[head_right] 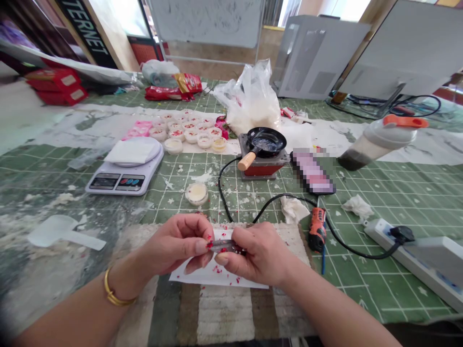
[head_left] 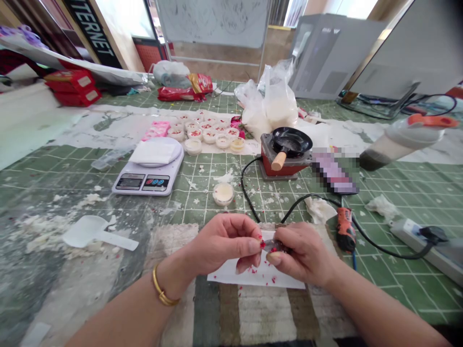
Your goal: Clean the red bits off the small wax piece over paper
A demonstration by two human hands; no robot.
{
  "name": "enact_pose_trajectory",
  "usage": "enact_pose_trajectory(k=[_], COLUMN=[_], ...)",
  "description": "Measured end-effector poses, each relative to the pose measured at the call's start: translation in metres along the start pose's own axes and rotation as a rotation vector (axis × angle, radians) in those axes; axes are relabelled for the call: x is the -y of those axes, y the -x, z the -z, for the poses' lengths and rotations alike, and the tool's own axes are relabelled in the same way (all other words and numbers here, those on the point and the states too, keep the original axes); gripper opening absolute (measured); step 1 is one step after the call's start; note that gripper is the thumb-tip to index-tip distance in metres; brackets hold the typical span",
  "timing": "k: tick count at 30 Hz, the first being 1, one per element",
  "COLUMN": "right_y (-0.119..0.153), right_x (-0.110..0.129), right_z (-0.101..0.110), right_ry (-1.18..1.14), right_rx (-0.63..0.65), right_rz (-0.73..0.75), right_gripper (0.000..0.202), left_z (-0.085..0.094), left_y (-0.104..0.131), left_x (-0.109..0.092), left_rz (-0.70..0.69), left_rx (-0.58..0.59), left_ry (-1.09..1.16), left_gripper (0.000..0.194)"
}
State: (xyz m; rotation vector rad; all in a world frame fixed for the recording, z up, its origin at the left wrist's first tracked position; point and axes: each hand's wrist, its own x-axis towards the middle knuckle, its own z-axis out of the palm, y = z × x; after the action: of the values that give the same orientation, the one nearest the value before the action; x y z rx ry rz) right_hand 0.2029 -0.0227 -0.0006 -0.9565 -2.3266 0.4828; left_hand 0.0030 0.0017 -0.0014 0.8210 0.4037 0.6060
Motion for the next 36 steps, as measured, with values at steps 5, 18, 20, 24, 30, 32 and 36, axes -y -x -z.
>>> enact_pose_trajectory(k=[5, 18, 20, 24, 30, 32, 36], right_y=[-0.0008, -0.0008, -0.0014, -0.0024, -0.0014, -0.0003, 0.0016], right_x=[0.0000, 0.0009, 0.0008, 0.0008, 0.0015, 0.0002, -0.0058], right_z=[0.0007, 0.0004, 0.0002, 0.0011, 0.0011, 0.0006, 0.0067], right_ry=[0.009, 0.006, -0.004, 0.007, 0.054, 0.067, 0.133], right_rx=[0.012, -0.002, 0.013, 0.016, 0.004, 0.008, 0.037], right_rz=[0.001, -0.018, -0.021, -0.017, 0.007, 0.005, -0.006], right_gripper=[0.034, 0.035, 0.034, 0.034, 0.035, 0.035, 0.038], left_z=[0.0004, -0.0024, -0.0024, -0.0019, -0.0008, -0.0010, -0.0025], left_y=[0.0001, -0.0001, -0.0001, 0.0003, 0.0000, 0.0001, 0.0019], left_x=[-0.0005, -0.0002, -0.0003, -0.0013, 0.0000, -0.0001, -0.0050], left_rz=[0.003, 0.010, 0.004, 0.009, 0.010, 0.004, -0.055], left_rx=[0.003, -0.051, -0.043, -0.031, -0.025, -0.020, -0.068], left_ry=[-0.017, -0.014, -0.017, -0.020, -0.036, -0.061, -0.284], left_gripper=[0.012, 0.015, 0.013, 0.013, 0.015, 0.015, 0.010])
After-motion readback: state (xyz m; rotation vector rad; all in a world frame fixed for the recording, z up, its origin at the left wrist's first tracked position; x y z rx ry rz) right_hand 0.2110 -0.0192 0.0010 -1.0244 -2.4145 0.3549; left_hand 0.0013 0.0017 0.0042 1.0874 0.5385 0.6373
